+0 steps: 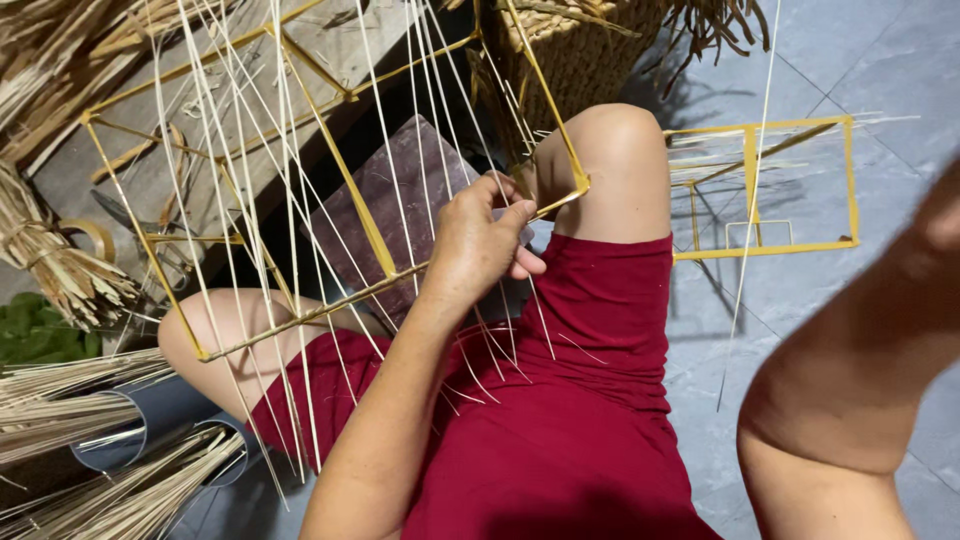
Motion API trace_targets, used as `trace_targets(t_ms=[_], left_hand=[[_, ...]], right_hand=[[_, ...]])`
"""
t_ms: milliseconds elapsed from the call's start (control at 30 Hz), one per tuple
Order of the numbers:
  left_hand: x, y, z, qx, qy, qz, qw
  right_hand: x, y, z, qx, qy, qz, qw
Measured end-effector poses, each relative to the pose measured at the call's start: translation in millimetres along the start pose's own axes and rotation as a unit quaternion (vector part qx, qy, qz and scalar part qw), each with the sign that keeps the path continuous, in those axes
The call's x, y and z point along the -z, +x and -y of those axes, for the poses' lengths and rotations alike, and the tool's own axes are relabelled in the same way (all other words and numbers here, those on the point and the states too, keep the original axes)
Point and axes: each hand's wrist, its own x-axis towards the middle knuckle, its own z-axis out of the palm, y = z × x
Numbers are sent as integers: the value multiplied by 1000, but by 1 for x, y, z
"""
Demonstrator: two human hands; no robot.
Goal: The person sits on the floor and weaves thin bamboo strips around a yellow bamboo frame, threading and tightening strips one at a time along the frame edge. They pull strips from a bundle beside them and press each woven strip into place by hand.
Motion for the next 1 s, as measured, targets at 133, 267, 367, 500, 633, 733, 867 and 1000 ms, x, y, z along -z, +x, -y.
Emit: trace_targets(t_ms=[133,267,367,500,633,733,867,1000], left_hand=[[3,2,2,-6,-8,6,1000],[5,4,7,-6,-10,5,1000],[5,6,10,-8,-21,11,1000],[3,9,13,-9,-62,19,998],[3,8,17,-30,-107,21,994],[3,8,18,-35,-116,23,992],[4,9,21,-27,-85,22,996],[3,11,24,-25,-99,19,995]], right_hand=[[-65,27,-34,27,24,16,999],[-116,30,-67,-55,9,86,995],[-141,27,-85,-117,-18,159,980],[-163,18,-97,-223,-52,208,951],[-164,2,-87,-284,-194,211,915],[-163,-9,-82,-268,-229,221,909],[-152,-12,-79,-71,-225,264,935],[-117,-56,-64,-210,-215,177,937]])
